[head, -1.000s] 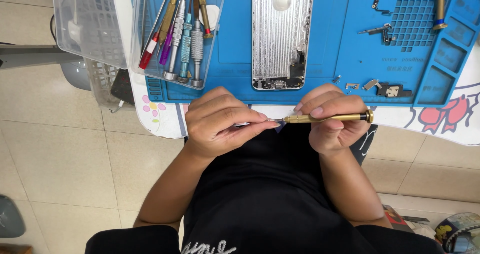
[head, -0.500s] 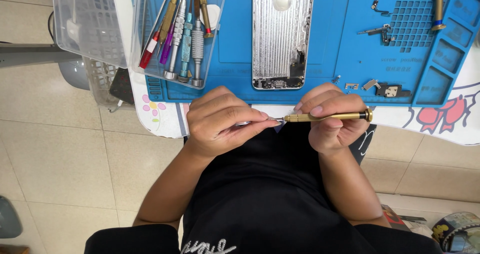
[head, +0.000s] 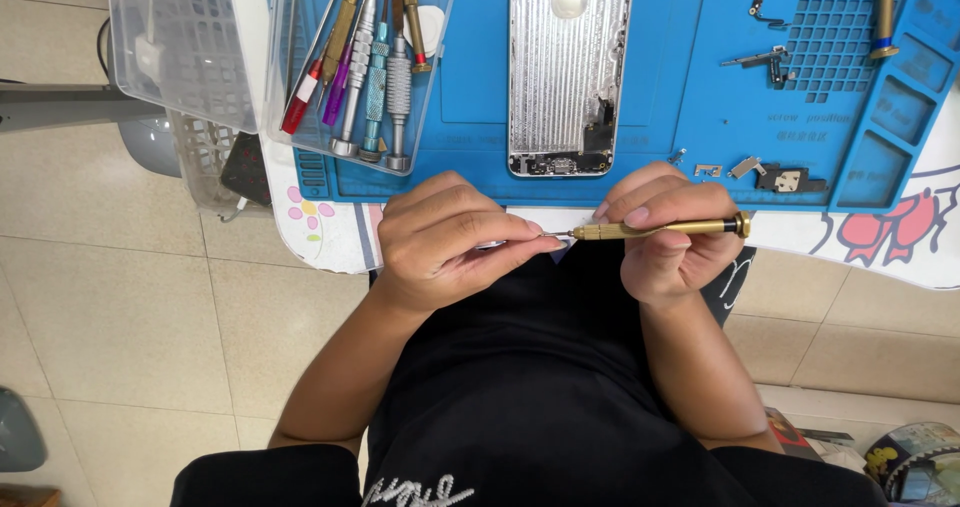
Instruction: Repairing a mobile phone using a screwdriver to manipulate internal components.
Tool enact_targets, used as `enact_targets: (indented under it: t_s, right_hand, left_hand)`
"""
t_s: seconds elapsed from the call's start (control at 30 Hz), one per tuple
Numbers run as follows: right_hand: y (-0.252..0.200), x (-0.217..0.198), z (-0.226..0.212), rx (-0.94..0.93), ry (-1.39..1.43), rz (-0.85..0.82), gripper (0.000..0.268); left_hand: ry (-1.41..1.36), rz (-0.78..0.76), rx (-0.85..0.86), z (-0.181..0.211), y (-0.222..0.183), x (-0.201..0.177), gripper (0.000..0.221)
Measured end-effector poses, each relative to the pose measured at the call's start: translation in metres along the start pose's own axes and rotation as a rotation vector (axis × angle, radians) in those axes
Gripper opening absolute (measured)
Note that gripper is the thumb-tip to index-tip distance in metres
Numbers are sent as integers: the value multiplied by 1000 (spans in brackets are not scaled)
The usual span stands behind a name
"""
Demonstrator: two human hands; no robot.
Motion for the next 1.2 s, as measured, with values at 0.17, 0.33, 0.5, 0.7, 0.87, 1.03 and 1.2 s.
enact_targets:
  t_s: [0.17,0.33,0.5,0.7,0.87,1.03,1.2]
  right_hand:
    - [0,0,0,13,5,5,38]
    - [-1,0,-1,23,14,11,37]
    - [0,-1,0,16,6,10,37]
    - [1,-1,0,8,5,9,36]
    - [1,-1,0,10,3,8,36]
    - [2,-1,0,13,13,0,37]
    - [2,0,0,19,20,6,37]
  left_hand:
    - [4,3,10,-1,-1,1,24]
    - [-10,3,14,-2,-2,1,28]
    - [3,-6,16,-2,-1,2,27]
    - [-3,-19,13,0,2,1,25]
    - [2,-14,12,0,2,0,24]
    - [2,-8,17,0,1,0,23]
    - [-3,-16,12,0,1,0,21]
Point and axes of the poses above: each hand's wrist, its own y-axis towards the middle knuckle, its own x-axis out of the palm, z = x × y, the point moved 5 cm from there along y, towards the middle knuckle, and after that the axes turned 12 degrees about -z, right-handed, at the moved point
